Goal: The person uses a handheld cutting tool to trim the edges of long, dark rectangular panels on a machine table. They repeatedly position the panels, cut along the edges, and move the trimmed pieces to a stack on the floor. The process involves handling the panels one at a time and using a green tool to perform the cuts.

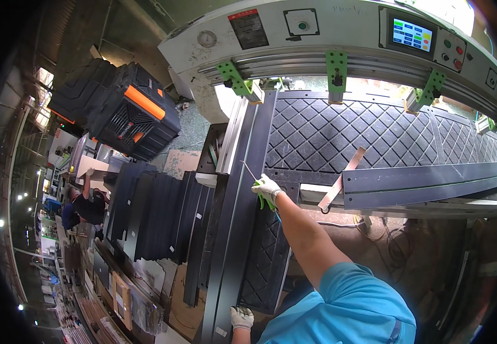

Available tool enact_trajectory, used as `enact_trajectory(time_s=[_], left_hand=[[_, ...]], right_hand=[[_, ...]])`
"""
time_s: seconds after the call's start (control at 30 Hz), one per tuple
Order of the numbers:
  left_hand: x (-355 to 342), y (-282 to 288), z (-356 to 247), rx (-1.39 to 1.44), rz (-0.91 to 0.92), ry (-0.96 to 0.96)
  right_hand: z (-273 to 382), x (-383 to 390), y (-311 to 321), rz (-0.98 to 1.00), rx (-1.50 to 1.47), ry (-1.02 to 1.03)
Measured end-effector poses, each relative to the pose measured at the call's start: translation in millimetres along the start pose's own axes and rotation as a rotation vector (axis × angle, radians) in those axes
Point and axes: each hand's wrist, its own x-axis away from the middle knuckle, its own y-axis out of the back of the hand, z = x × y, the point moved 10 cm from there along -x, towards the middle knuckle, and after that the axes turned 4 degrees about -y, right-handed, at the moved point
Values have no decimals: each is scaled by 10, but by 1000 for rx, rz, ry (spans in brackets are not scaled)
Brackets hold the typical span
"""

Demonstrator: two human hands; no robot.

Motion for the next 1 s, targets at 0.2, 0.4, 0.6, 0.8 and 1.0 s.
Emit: enact_trajectory(time_s=[0.2,0.4,0.6,0.8,1.0], left_hand=[[47,94,2,-69,152,119],[1278,-676,-199,-746,515,-633],[2409,-2768,258,-1098,974,-1278],[3479,-4370,1374,-1312,1262,-1738],[3564,-5369,2731,-1882,1174,-1798]], right_hand=[[99,396,175,95,-83,-8],[-437,2252,620,95,-383,-92],[-1397,3537,1663,-283,-539,-268],[-1557,3778,2612,-490,-679,-173],[-1466,3761,3298,-397,-697,-118]])
